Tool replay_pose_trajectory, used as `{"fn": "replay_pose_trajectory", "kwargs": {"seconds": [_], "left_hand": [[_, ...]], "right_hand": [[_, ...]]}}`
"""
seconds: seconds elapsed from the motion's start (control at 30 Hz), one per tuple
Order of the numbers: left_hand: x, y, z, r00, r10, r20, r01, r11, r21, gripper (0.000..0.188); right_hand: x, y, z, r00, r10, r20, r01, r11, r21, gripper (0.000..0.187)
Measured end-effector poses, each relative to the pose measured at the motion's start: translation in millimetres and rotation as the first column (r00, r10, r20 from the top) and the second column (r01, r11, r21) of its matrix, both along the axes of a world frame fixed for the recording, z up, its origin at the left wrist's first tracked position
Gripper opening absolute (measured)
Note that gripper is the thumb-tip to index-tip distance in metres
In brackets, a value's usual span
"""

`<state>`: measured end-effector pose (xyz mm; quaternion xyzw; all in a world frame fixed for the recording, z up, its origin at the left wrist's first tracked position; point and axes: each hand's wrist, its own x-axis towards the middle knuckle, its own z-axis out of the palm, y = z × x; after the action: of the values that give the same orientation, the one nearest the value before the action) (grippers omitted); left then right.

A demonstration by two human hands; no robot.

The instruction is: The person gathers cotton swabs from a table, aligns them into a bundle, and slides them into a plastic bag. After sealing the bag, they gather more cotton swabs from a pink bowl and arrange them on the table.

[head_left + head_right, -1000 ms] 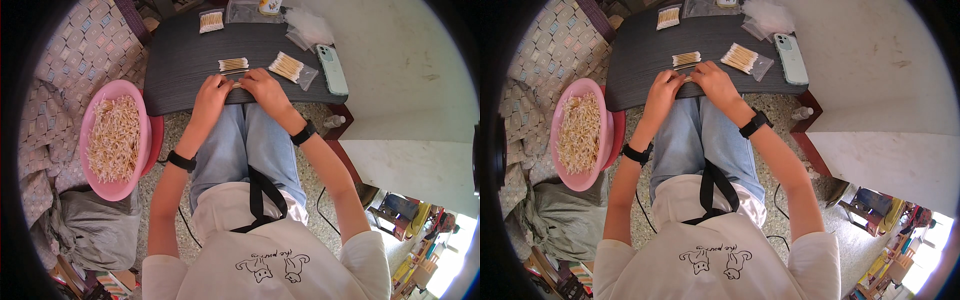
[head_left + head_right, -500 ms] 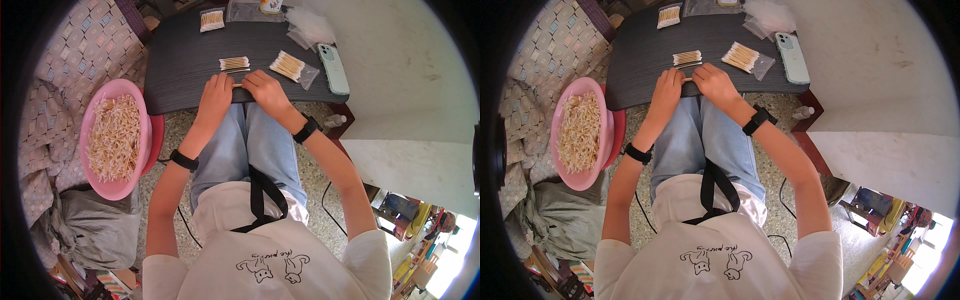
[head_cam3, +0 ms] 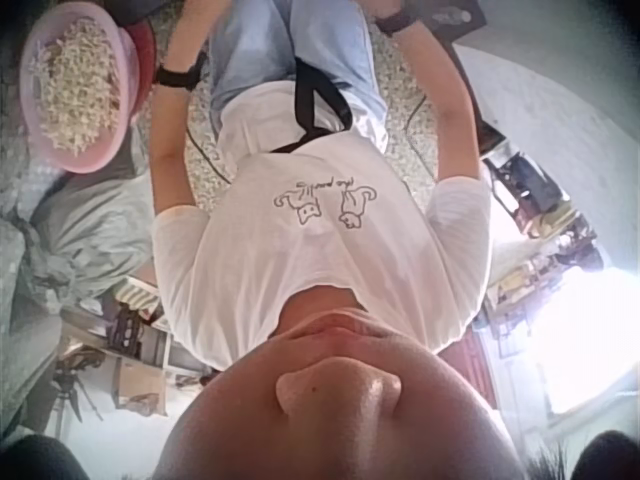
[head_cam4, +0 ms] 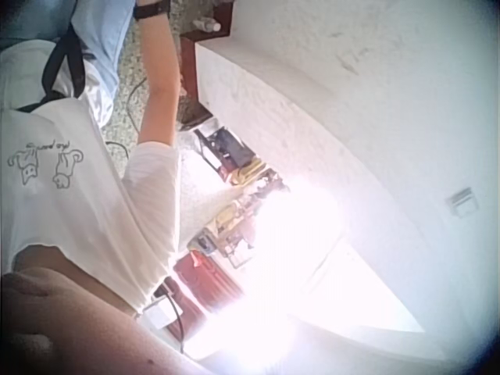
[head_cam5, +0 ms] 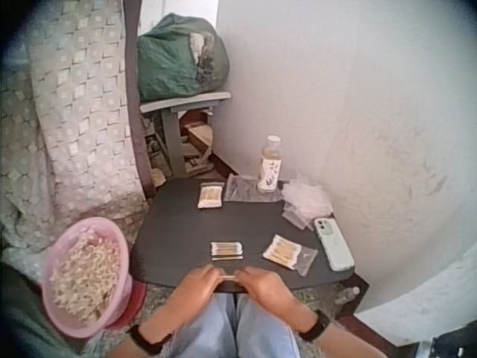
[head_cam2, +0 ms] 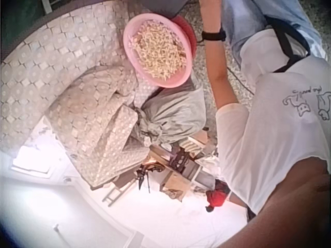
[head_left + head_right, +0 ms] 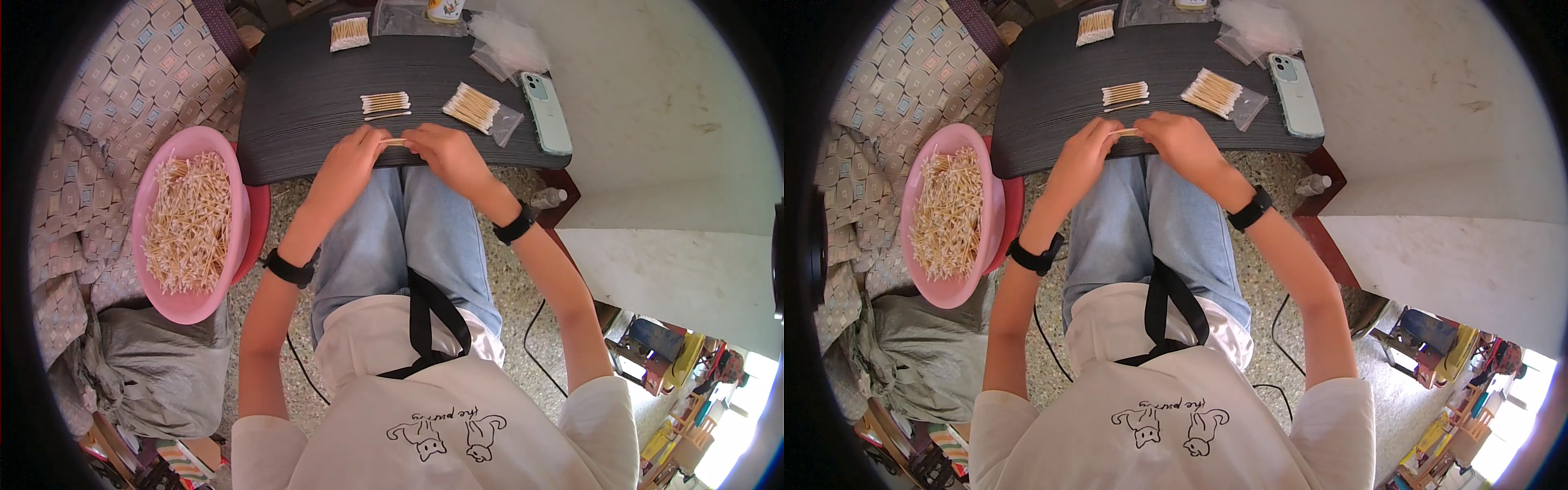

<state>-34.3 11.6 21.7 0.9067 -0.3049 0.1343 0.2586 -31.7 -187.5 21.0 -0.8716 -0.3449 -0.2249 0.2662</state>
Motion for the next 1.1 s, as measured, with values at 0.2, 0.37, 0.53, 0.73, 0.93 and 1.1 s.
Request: {"fn": "replay_pose_trajectory", "kwargs": {"seconds": [0.2,0.37,0.53,0.73,0.93,1.1], "left_hand": [[-14,2,14,0.974,-0.208,-0.088,0.186,0.96,-0.209,0.024],[-17,-1,15,0.968,-0.252,-0.012,0.24,0.934,-0.264,0.021],[-15,-12,25,0.93,-0.32,-0.182,0.23,0.891,-0.392,0.018],[-7,-41,16,0.908,-0.384,-0.168,0.274,0.847,-0.456,0.016],[-1,-80,3,0.856,-0.467,-0.222,0.306,0.804,-0.509,0.016],[0,-117,-9,0.897,-0.383,-0.219,0.206,0.802,-0.561,0.02]], "right_hand": [[-12,-18,24,0.478,0.309,-0.822,0.119,0.905,0.409,0.016],[-28,-19,25,0.441,0.331,-0.834,0.203,0.868,0.452,0.019],[-48,-19,32,0.887,0.101,-0.451,0.052,0.948,0.314,0.017],[-58,-38,25,0.983,-0.1,-0.157,0.125,0.98,0.158,0.014],[-67,-74,12,0.979,-0.171,-0.109,0.181,0.98,0.086,0.016],[-68,-105,6,0.933,-0.267,-0.24,0.314,0.932,0.181,0.013]]}}
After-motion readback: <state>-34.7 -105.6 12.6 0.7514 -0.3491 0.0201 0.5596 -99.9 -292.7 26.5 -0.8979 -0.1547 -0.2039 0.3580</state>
